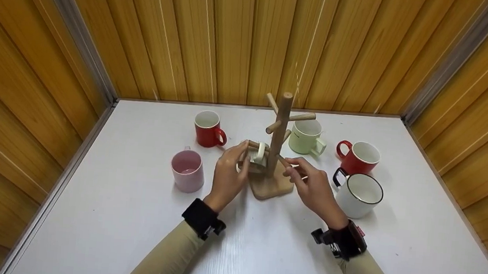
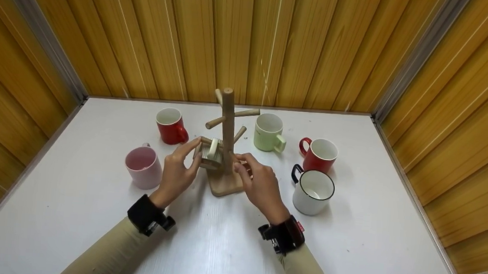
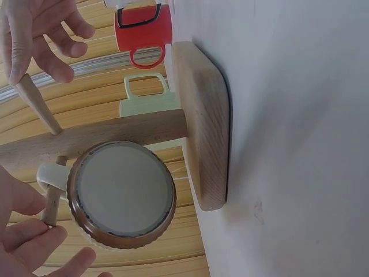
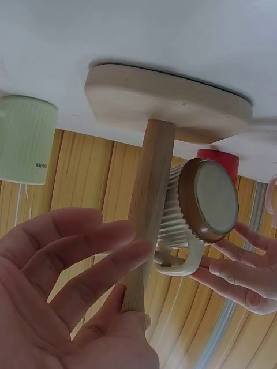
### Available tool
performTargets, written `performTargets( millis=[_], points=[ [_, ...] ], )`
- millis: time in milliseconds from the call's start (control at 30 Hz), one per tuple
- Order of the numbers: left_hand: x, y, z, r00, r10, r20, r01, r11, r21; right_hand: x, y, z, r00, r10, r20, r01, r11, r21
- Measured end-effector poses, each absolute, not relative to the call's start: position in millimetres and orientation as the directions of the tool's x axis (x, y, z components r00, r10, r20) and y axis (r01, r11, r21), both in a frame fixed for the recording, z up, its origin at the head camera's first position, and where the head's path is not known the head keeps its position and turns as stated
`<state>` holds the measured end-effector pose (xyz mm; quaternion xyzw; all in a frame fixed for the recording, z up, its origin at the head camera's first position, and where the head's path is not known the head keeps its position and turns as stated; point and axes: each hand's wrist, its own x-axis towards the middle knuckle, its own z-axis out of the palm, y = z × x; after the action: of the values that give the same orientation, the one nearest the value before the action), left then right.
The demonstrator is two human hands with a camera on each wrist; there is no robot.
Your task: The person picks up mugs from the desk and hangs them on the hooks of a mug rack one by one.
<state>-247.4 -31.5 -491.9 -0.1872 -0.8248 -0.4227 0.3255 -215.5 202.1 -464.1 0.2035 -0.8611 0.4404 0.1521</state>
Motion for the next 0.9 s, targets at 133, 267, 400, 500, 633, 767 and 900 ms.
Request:
performTargets(
  millis=[133, 267, 400, 500, 633, 767, 900],
  points=[
    [-246.6, -32.2, -489.9, -0.742, 0.022, 0.67, 0.58, 0.521, 0.626, -216.3, 205.7, -460.4, -0.868, -0.227, 0.442, -0.488, 0.563, -0.668],
    [-245.5, -33.0, -488.1, -0.771, 0.012, 0.637, 0.557, 0.496, 0.666, -216.9, 209.6, -453.4, -0.863, -0.248, 0.439, -0.492, 0.605, -0.626],
    [-245.1, -32.9, -488.6, -0.775, 0.017, 0.631, 0.554, 0.497, 0.668, -217.3, 216.2, -446.5, -0.856, -0.249, 0.453, -0.497, 0.638, -0.588],
    [-243.9, -33.4, -489.1, -0.766, 0.015, 0.643, 0.565, 0.493, 0.662, -218.4, 222.8, -442.5, -0.853, -0.243, 0.463, -0.494, 0.661, -0.564],
    [-240.5, -34.0, -488.9, -0.763, 0.01, 0.646, 0.572, 0.476, 0.668, -218.6, 234.0, -439.6, -0.86, -0.241, 0.449, -0.475, 0.697, -0.537],
    [-237.5, -34.5, -488.0, -0.768, 0.009, 0.64, 0.569, 0.468, 0.676, -218.2, 247.5, -439.0, -0.873, -0.24, 0.424, -0.451, 0.728, -0.517],
    [-234.4, -34.2, -486.2, -0.783, 0.011, 0.622, 0.555, 0.466, 0.69, -217.2, 261.2, -439.0, -0.89, -0.234, 0.391, -0.413, 0.778, -0.473]
  ],
)
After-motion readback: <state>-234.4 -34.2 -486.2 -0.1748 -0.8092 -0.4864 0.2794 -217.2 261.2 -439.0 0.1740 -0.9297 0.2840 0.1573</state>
